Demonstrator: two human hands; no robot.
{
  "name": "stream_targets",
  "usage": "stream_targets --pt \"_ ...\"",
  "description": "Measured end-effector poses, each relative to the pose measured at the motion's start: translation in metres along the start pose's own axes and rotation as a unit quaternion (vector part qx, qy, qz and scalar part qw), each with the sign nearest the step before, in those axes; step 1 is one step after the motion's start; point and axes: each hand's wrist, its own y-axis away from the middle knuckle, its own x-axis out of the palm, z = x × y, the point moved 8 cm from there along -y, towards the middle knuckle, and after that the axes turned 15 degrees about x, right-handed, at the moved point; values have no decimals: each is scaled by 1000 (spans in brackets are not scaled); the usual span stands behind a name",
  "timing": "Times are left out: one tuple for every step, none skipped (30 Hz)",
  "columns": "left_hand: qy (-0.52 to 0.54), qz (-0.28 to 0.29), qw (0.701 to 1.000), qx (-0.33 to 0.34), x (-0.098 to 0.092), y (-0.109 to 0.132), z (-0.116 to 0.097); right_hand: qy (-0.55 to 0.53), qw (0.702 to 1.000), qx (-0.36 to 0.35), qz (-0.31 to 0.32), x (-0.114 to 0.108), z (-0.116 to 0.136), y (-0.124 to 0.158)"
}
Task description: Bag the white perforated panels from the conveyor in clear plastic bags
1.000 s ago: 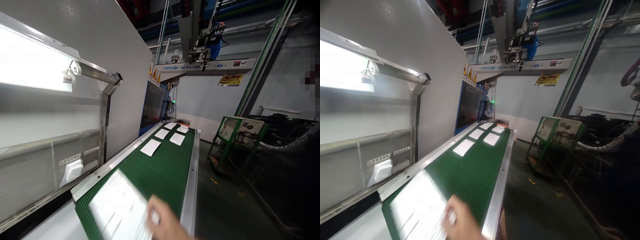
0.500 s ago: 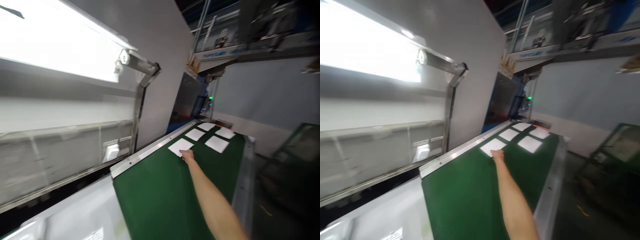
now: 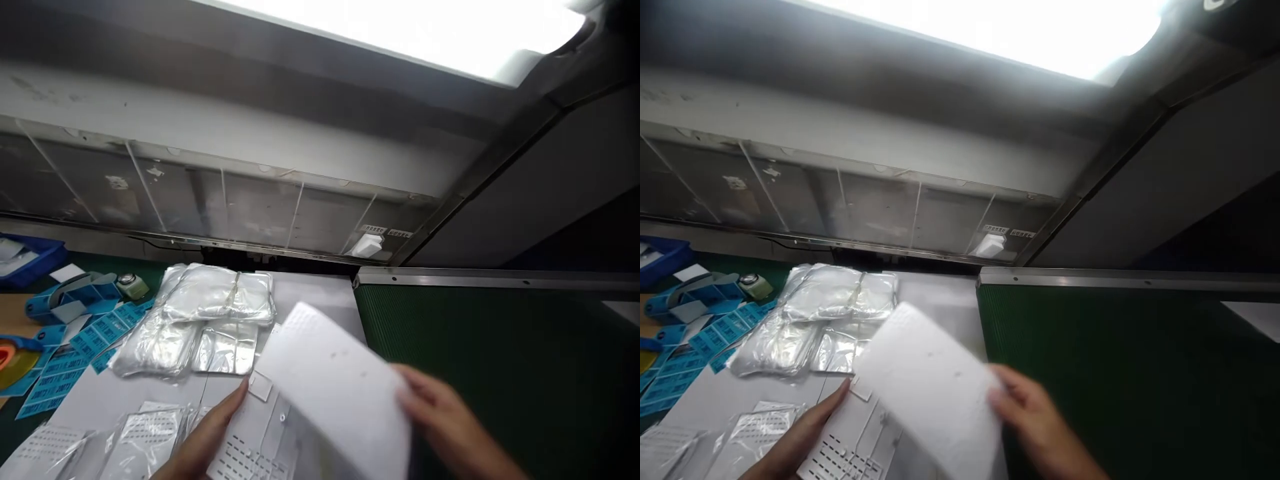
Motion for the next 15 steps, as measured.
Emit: stream_targets --pt "-3 15 1000 -3 -2 6 -2 27 997 12 67 35 -3 5" --pt "-5 32 999 -10 -5 13 -3 66 991 15 115 64 0 10" --pt "-6 51 998 -19 -8 20 -4 110 982 12 156 86 7 14" --pt "-7 73 997 -28 -12 27 -4 155 969 7 194 105 17 17" --pt "-10 97 994 -38 -15 34 -4 201 953 -3 228 120 27 19" --pt "-17 121 991 -46 -19 40 -4 245 935 -15 255 133 38 21" --pt "-33 143 988 -51 -24 46 -3 284 917 -29 277 145 46 21" --pt "-53 162 984 -53 -28 51 -2 317 901 -41 295 157 52 22" --pt "-75 182 979 -50 -32 55 -2 343 887 -51 304 169 55 22" --pt "-91 205 974 -41 -34 60 -2 369 878 -59 301 180 54 20" --pt "-100 227 968 -26 -34 64 -2 392 875 -68 277 189 52 18" --pt "-98 247 964 -8 -34 68 -3 411 876 -82 237 196 50 15" --pt "-88 261 961 8 -34 73 -4 431 877 -103 183 200 47 12" --pt "-72 266 961 21 -36 76 -3 454 872 -136 120 203 44 10" --pt "-56 260 964 30 -39 79 -1 477 859 -178 50 205 41 11"
